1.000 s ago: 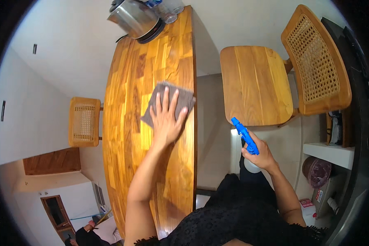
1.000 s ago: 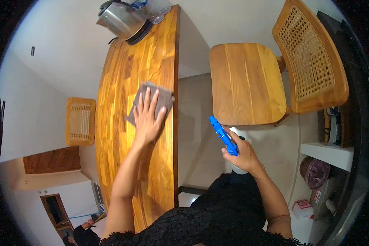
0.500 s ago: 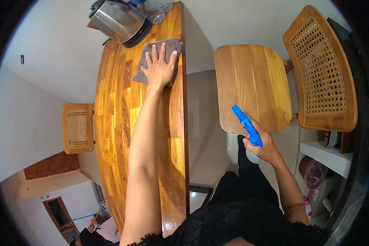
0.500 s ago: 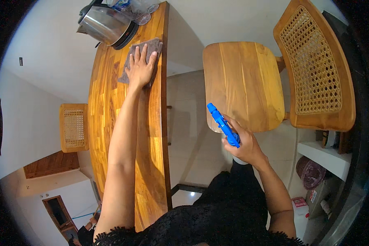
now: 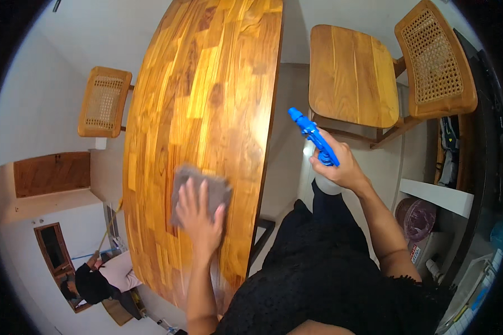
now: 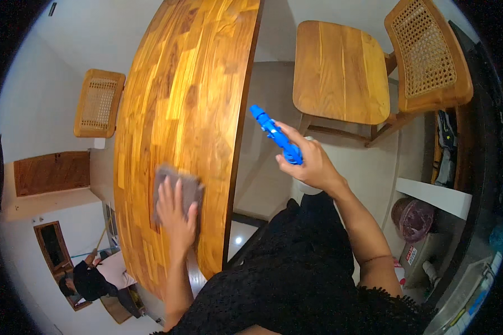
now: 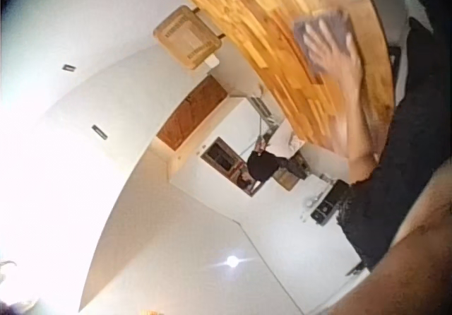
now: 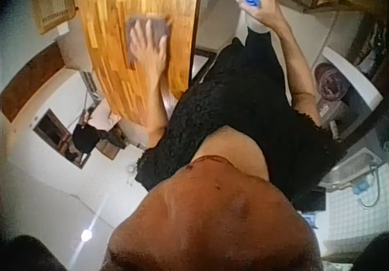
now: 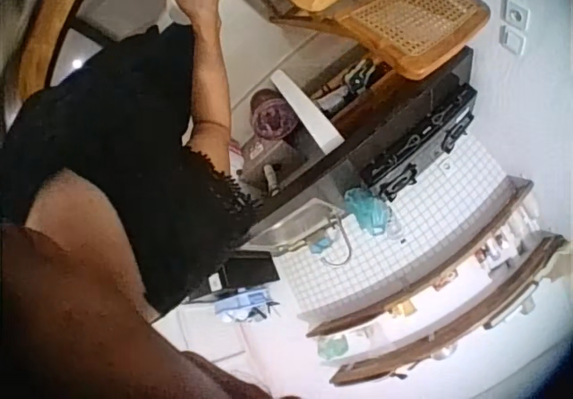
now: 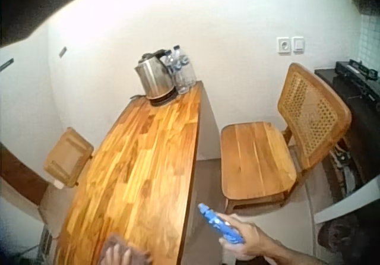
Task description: The person cleans a wooden dining table and a matching wooden chair using a spray bottle and a cloth. They spray the surfaces and wipe them down, moving between the table and the chair throughout the process.
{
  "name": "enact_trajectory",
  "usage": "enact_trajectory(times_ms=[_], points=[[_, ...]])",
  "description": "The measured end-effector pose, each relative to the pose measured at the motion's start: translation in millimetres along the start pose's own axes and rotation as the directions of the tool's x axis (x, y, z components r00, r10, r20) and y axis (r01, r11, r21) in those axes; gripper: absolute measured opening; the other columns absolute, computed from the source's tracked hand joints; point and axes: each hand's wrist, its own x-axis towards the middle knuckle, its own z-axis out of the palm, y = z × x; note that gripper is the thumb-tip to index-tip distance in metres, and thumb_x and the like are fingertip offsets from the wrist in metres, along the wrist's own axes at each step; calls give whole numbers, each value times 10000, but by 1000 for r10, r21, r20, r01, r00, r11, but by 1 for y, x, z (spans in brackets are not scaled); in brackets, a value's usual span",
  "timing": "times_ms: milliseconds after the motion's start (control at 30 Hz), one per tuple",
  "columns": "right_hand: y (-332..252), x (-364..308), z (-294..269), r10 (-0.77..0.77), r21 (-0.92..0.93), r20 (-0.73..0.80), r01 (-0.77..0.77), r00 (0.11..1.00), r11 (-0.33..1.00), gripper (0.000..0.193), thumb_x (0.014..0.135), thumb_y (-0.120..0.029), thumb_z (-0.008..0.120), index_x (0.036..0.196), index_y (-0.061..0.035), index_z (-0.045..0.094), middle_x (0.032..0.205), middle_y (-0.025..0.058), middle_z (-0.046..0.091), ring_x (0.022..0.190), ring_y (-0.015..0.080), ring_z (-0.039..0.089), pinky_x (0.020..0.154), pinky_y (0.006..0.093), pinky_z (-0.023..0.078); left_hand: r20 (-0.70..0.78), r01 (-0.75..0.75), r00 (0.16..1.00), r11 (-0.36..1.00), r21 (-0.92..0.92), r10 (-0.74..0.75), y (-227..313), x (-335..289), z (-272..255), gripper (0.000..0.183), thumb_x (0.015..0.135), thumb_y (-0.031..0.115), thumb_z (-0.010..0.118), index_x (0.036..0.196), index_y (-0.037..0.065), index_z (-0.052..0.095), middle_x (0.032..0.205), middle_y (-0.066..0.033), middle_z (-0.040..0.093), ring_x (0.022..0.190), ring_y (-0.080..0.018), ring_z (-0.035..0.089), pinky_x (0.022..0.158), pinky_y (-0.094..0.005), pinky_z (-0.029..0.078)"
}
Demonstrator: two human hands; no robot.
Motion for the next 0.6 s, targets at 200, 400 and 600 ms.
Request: enact_trajectory(times_ms=[200,400,600], points=[[-9,-9,42,-52,48,98,47,994,998,604,749,-165,628,1308,-57,426,744,112,569,592,167,517,613,294,440,-146,743,663,670,1,-735,-135,-271,21,527,940,336,386,1347,4,357,1394,-216,333,1307,-371,270,1068,-439,215],[-11,-3,41,-60,45,70,57,996,997,611,750,-178,628,1310,-46,422,752,114,556,596,173,501,631,303,441,-44,948,318,317,25,-947,-164,-317,23,626,942,486,296,1383,41,313,1427,-220,276,1311,-383,261,1072,-457,208],[11,16,8,26,47,35,-28,999,999,613,752,-173,631,1310,-41,416,781,121,572,621,174,535,640,306,444,-97,744,668,666,53,-738,-154,-134,17,574,947,463,302,1389,96,318,1445,-180,261,1323,-383,228,1071,-479,194]])
